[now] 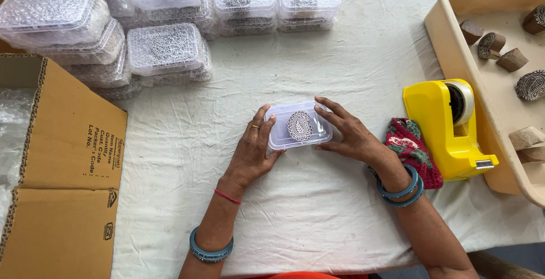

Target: The person wipes a decorative metal object with a cloth, places it inside a clear plastic container, and then wraps the container in bubble wrap. The person handles the items on a table covered with a white cloth.

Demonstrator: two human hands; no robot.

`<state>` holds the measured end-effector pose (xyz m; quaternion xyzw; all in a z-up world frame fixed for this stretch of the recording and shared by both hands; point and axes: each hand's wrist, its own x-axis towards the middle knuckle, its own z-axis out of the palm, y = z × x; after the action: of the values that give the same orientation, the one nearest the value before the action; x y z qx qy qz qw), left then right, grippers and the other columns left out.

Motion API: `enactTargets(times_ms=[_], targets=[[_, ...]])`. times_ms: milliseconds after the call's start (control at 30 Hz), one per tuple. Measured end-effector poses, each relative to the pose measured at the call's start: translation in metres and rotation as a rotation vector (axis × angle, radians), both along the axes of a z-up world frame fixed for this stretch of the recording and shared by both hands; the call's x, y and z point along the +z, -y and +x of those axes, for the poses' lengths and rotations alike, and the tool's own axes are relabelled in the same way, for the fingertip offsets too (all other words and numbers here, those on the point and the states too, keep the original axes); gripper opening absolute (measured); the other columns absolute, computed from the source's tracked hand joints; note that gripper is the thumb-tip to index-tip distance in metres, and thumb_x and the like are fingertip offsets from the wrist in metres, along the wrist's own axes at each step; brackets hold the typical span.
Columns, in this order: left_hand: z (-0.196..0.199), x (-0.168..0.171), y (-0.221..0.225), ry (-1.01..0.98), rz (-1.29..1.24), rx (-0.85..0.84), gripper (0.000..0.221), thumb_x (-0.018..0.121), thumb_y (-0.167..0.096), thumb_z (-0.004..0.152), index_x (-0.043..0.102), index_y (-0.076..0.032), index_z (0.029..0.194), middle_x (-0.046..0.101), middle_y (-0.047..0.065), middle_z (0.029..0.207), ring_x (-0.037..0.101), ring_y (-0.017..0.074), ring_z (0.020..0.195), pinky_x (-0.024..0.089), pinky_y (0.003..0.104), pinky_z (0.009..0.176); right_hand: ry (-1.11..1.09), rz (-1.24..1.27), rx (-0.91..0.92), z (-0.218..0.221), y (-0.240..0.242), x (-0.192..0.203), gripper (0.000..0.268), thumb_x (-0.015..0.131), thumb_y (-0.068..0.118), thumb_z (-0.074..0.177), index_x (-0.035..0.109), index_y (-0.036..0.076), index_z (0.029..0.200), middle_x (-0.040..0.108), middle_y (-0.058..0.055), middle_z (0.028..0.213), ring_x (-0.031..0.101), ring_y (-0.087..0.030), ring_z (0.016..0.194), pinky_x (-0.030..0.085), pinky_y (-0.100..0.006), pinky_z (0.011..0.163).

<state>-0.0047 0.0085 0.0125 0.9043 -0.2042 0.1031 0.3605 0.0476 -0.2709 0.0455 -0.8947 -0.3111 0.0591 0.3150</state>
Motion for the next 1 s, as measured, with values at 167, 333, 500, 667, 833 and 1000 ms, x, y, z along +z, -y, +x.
enactTargets(times_ms=[167,333,500,667,833,1000], targets=[[0.0,0.007,-0.002,0.013,-0.039,-0.003,0.089,0.091,-0.026,0.072,0.042,-0.007,0.144,0.035,0.017,0.159,0.044,0.0373,0.144,0.048,0.044,0.116,0.083,0.043,0.024,0.0,-0.001,-0.002,0.094,0.091,0.026,0.072,0.044,0.017,0.153,0.034,-0.009,0.165,0.042,-0.033,0.147,0.043,-0.043,0.113],[-0.001,0.013,-0.005,-0.048,-0.093,-0.003,0.114,0.094,-0.026,0.065,0.029,-0.011,0.158,0.032,0.016,0.165,0.039,0.0368,0.148,0.042,0.046,0.119,0.038,0.062,0.037,0.004,0.001,0.01,0.113,0.097,0.025,0.06,0.037,0.017,0.155,0.031,-0.012,0.162,0.034,-0.035,0.147,0.036,-0.045,0.113],[-0.001,0.015,-0.004,-0.044,-0.07,0.01,0.133,0.098,-0.032,0.061,0.014,-0.011,0.161,0.036,0.019,0.159,0.041,0.0375,0.144,0.037,0.049,0.12,-0.13,0.212,0.01,0.002,0.004,0.002,0.119,0.095,0.022,0.064,0.025,0.013,0.159,0.028,-0.012,0.164,0.035,-0.032,0.148,0.041,-0.043,0.114],[-0.002,0.027,-0.006,-0.147,-0.218,0.018,0.128,0.094,-0.033,0.067,0.013,-0.018,0.165,0.039,0.014,0.162,0.042,0.0329,0.149,0.04,0.044,0.123,-0.132,0.2,-0.038,-0.003,-0.002,0.012,0.115,0.096,0.018,0.062,0.031,0.015,0.158,0.038,-0.011,0.162,0.041,-0.029,0.147,0.049,-0.042,0.112],[0.0,0.016,-0.01,-0.555,-1.209,-0.318,0.125,0.08,-0.008,0.08,-0.007,-0.021,0.168,0.013,0.004,0.174,0.033,0.0211,0.154,0.039,0.042,0.122,0.034,0.28,-0.041,-0.007,-0.009,0.022,0.112,0.097,0.017,0.061,0.037,0.014,0.156,0.042,-0.013,0.159,0.045,-0.03,0.144,0.049,-0.041,0.107],[0.014,-0.015,-0.008,-0.83,-1.349,-0.01,0.099,0.068,-0.006,0.086,0.008,-0.013,0.164,0.05,0.015,0.148,0.057,0.0233,0.128,0.053,0.037,0.103,0.068,0.186,-0.079,-0.031,0.0,0.047,0.107,0.092,0.029,0.069,0.034,0.009,0.157,0.036,-0.016,0.162,0.039,-0.034,0.146,0.041,-0.044,0.116]])
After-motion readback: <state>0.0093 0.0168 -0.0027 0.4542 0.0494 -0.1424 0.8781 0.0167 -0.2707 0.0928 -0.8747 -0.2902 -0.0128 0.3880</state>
